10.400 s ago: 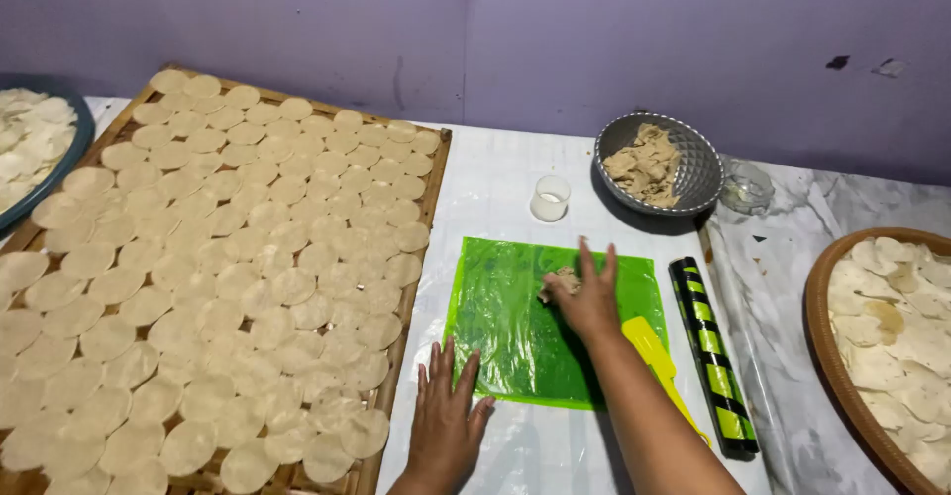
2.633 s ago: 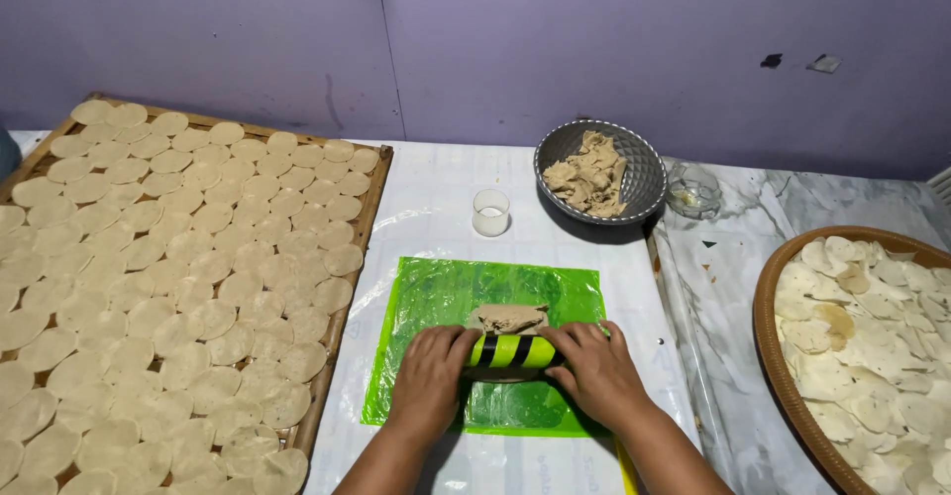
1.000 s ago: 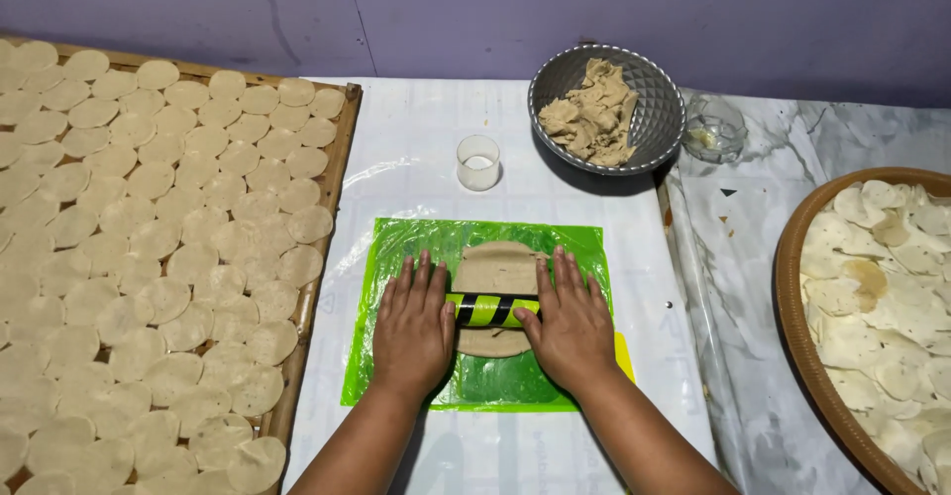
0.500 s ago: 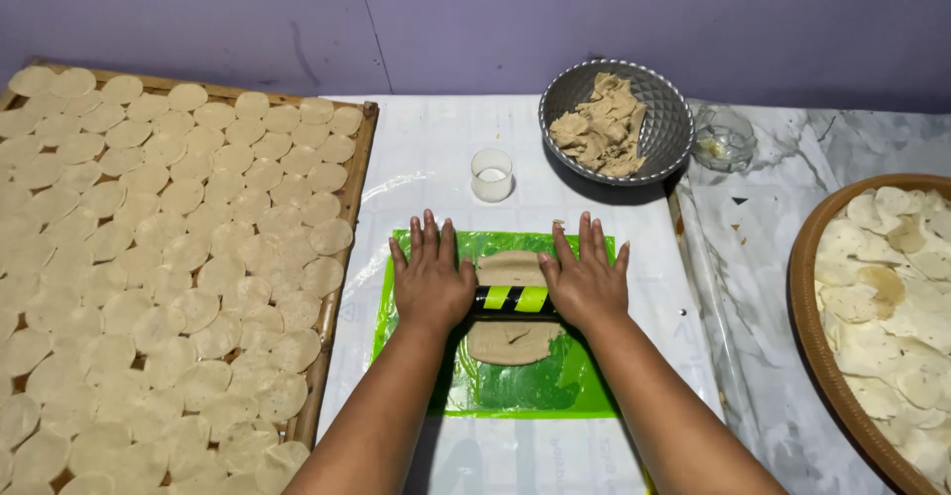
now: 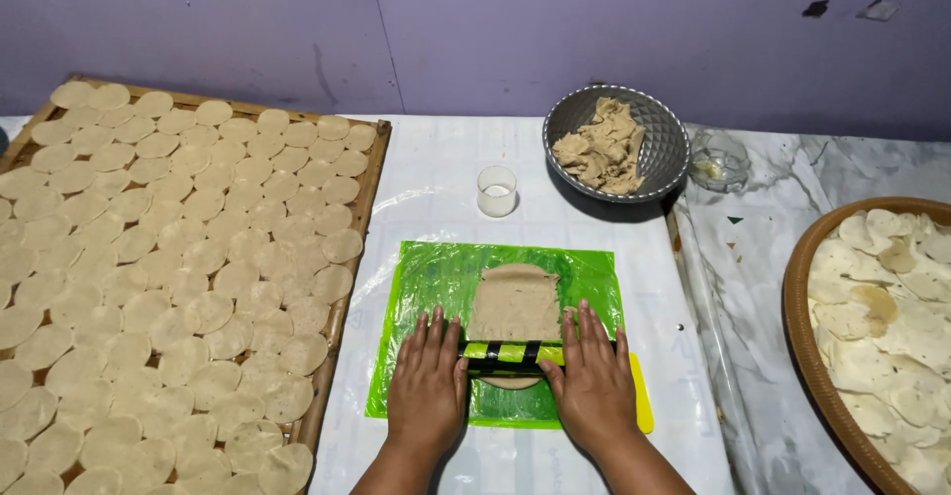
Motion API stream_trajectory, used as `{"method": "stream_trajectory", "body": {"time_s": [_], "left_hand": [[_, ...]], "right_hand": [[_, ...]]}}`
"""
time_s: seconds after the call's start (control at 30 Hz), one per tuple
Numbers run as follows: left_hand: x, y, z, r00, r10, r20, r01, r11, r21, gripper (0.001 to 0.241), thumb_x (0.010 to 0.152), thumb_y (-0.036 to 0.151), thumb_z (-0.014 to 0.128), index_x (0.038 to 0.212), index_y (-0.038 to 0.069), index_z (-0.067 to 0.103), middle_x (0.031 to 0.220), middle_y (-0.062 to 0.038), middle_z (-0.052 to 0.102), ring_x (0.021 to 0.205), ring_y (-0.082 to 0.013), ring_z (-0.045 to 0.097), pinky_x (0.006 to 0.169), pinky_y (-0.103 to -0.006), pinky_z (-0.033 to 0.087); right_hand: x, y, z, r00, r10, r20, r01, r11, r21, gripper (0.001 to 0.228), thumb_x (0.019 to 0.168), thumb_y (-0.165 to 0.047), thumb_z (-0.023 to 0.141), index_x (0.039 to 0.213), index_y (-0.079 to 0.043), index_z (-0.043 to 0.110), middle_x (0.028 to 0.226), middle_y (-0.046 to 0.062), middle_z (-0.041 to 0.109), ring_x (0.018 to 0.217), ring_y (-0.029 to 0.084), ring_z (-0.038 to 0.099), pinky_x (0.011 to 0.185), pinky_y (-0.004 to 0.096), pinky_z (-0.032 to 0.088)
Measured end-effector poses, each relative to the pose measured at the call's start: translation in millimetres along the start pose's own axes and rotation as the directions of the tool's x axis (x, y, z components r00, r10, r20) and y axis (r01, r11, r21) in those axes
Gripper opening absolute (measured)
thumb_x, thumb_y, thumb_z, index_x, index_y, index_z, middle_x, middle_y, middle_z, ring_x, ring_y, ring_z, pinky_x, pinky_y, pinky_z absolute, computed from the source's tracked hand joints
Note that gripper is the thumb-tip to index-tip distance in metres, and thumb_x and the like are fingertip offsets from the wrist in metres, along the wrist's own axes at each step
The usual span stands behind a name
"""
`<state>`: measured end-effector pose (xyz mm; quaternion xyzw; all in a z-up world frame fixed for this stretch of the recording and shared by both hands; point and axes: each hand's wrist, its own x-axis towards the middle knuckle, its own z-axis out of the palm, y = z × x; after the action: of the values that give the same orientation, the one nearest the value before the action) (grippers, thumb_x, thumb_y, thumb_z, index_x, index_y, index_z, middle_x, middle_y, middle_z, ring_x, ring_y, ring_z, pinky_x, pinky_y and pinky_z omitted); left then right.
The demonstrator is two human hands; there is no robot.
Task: Rolling out dough on a flat surface to prepare it for cutting into cracker shapes.
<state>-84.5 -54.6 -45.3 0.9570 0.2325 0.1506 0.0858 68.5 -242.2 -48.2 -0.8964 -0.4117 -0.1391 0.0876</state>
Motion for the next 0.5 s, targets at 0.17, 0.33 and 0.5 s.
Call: {"method": "stream_trajectory", "body": {"time_s": [0.17,0.33,0.5], "left_hand": [[39,-4,4,0.994,-0.001,-0.111,-0.002,0.999,-0.034,0.053,0.104,0.035,0.039,0.146,0.005,0.052,0.158,-0.016,0.046,0.151,-0.0351,0.034,0.12,-0.0491,0.028],[104,-13,11,0.999,-0.041,0.0,0.041,0.999,-0.007,0.057,0.103,0.038,0.033,0.147,0.006,0.05,0.162,-0.017,0.039,0.155,-0.0373,0.026,0.123,-0.054,0.021],[162,-15,-1,0.89,-0.2,0.41,0.216,0.976,0.007,0.067,0.103,0.045,0.025,0.164,0.017,0.023,0.174,-0.009,0.013,0.161,-0.0289,0.008,0.128,-0.0538,0.0]], "right_hand": [[35,8,22,0.99,0.064,0.124,-0.06,0.998,-0.034,0.081,0.1,-0.062,0.037,0.155,-0.003,0.033,0.163,0.02,0.031,0.153,0.029,0.026,0.123,0.055,0.011],[110,3,-10,0.847,0.201,0.492,-0.181,0.979,-0.089,0.07,0.101,-0.061,0.017,0.163,-0.026,0.014,0.171,0.011,0.01,0.157,0.025,0.009,0.123,0.057,0.002],[158,6,-18,0.828,0.193,0.526,-0.218,0.976,-0.015,0.071,0.105,-0.063,0.016,0.165,-0.026,0.018,0.173,0.016,0.007,0.16,0.028,0.004,0.122,0.065,-0.001]]}}
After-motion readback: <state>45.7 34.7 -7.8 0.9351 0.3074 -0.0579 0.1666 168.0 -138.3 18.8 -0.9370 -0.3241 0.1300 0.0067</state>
